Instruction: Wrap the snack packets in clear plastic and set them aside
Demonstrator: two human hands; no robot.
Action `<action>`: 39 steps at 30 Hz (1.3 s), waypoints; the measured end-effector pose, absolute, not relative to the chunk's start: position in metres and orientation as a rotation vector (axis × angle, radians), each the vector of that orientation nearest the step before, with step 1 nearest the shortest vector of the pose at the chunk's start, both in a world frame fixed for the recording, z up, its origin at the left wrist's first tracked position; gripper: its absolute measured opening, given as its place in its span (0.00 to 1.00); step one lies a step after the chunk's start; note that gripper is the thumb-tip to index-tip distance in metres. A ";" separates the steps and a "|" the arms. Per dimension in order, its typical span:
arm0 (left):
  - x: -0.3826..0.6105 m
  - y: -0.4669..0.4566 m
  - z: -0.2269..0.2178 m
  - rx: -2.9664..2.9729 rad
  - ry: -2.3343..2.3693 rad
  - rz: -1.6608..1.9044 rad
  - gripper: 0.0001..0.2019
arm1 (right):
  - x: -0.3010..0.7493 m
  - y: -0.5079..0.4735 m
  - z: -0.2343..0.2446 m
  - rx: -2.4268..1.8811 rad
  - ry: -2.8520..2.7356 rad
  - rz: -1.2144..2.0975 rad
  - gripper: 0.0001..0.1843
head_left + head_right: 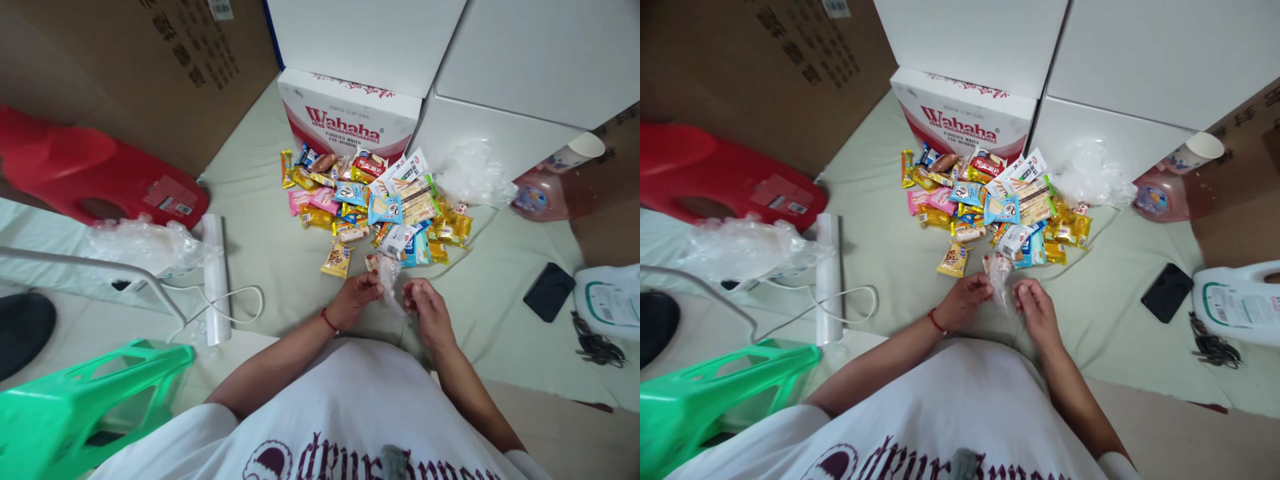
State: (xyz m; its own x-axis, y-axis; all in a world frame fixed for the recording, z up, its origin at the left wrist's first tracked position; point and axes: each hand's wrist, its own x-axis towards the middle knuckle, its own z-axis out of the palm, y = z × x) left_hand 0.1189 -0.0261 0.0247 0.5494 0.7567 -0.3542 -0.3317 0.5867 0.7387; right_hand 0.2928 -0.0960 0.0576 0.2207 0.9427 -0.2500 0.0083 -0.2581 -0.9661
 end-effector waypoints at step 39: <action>0.103 -0.019 0.025 0.459 0.752 0.810 0.22 | 0.285 -0.087 0.057 -1.537 -1.047 1.238 0.15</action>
State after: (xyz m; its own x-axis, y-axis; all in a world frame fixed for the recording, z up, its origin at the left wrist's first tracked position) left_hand 0.1029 -0.0188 0.0252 0.4586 0.7832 -0.4199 -0.4776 0.6157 0.6268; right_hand 0.2852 -0.0866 0.0574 0.1491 0.9576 -0.2464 0.0842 -0.2605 -0.9618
